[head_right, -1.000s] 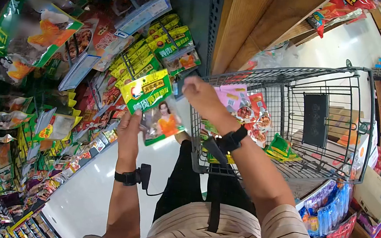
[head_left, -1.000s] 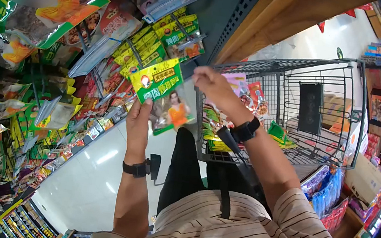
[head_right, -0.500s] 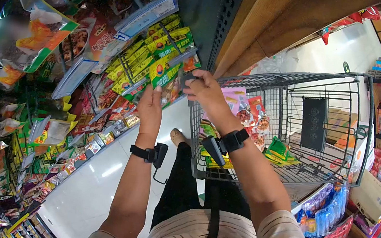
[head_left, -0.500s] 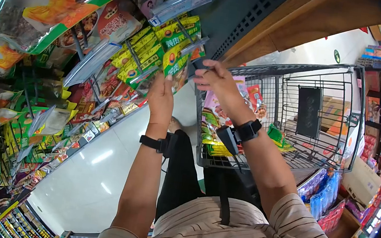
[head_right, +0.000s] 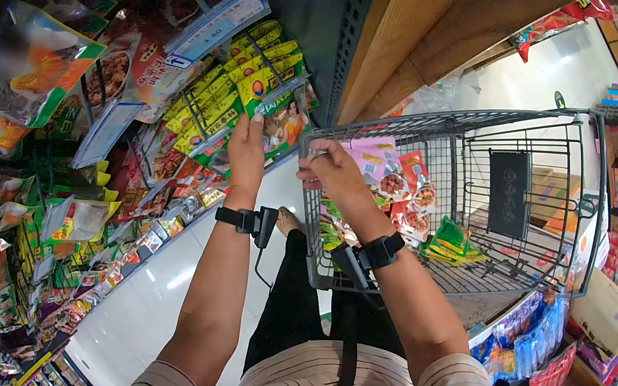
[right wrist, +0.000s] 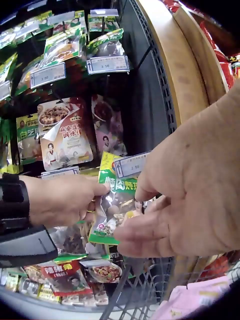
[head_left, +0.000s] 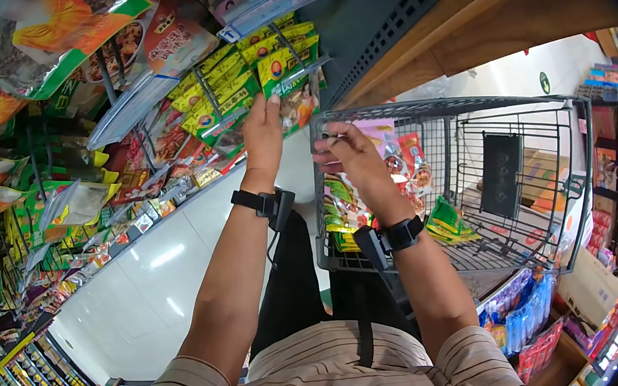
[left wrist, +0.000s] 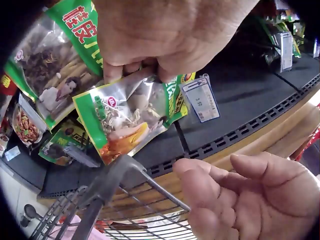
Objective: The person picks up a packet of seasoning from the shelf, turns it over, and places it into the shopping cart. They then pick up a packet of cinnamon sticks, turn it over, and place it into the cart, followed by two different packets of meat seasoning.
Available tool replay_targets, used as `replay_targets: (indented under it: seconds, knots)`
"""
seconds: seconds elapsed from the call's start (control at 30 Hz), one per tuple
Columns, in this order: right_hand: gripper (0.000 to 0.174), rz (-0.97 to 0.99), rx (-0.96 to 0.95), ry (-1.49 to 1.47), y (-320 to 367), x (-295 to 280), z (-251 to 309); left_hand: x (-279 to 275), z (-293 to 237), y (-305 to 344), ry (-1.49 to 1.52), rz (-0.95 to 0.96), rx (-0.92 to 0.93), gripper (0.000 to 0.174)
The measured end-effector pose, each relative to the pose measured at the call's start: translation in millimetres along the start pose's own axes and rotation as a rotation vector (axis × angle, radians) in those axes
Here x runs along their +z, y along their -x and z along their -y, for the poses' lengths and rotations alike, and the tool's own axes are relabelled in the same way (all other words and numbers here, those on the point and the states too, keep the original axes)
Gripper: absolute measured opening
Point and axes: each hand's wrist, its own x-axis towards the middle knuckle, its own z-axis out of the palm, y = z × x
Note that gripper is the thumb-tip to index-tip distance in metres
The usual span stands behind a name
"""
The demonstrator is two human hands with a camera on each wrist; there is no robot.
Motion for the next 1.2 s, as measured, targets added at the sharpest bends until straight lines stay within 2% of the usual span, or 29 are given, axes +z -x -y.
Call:
replay_targets:
  seconds: [0.3,0.47,0.6,0.77,0.9,1.0,1.1,1.2]
  knots:
    - [0.029,0.035,0.003,-0.016,5.0,-0.7,-5.5,4.2,19.6,-3.7,0.142,0.016,-0.044,0.031]
    - [0.029,0.058,0.004,-0.021,6.0,-2.2,-10.8,6.7,7.8,-10.9,0.037,-0.013,-0.053,0.029]
    - [0.028,0.066,0.009,-0.028,8.3,-4.4,-15.1,17.1,19.4,-25.2,-0.011,-0.043,-0.114,0.027]
    - [0.027,0.063,0.044,-0.027,12.4,-5.9,-15.4,16.8,27.4,-25.5,-0.073,-0.040,-0.098,0.026]
    - [0.027,0.069,0.041,-0.034,15.8,-9.2,-15.0,9.7,25.6,-5.8,0.015,-0.024,0.013,0.033]
    - [0.027,0.072,0.051,-0.030,20.8,-12.8,-13.6,4.7,25.7,19.1,-0.106,-0.059,0.007,0.039]
    - [0.028,0.057,0.078,-0.035,26.9,-16.8,-17.5,0.7,14.5,29.7,0.129,-0.013,-0.131,0.050]
    - [0.028,0.044,0.095,-0.050,35.6,-22.8,-22.4,10.3,-11.0,17.2,0.396,0.036,-0.160,0.060]
